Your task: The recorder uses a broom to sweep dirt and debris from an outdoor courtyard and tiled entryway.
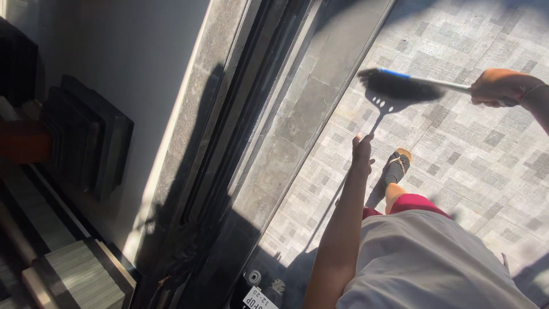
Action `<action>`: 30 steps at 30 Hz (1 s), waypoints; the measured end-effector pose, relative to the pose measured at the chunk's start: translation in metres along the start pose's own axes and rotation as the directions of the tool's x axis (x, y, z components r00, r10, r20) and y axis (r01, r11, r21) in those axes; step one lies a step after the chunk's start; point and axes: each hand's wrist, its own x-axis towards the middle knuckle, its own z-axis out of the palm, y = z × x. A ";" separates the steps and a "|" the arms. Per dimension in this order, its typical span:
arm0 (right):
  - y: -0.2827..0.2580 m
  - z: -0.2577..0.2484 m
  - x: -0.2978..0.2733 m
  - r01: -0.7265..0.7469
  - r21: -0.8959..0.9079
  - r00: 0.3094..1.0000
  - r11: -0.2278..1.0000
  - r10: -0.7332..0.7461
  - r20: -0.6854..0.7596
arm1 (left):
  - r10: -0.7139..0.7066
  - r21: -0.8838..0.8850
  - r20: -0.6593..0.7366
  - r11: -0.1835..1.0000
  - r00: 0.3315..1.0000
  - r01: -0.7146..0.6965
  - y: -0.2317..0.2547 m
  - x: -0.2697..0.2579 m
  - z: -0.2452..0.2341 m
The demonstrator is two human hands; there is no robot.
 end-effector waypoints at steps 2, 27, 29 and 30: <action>-0.023 -0.008 -0.045 -0.066 0.007 0.951 0.998 0.065 -0.302 | 0.060 0.093 0.016 0.994 0.998 -0.061 0.017 -0.005 0.037; 0.066 -0.007 0.001 0.194 0.572 0.981 -0.797 0.140 -0.136 | -0.294 0.748 0.429 0.646 0.854 -0.154 0.048 0.156 0.374; 0.052 -0.068 0.018 0.176 0.671 0.978 -0.720 0.051 -0.201 | -0.382 0.635 0.421 0.772 0.823 0.033 0.077 0.184 0.386; 0.072 -0.077 0.050 0.168 0.664 0.979 -0.728 0.044 -0.199 | -0.381 0.643 0.412 0.765 0.828 0.032 0.093 0.188 0.396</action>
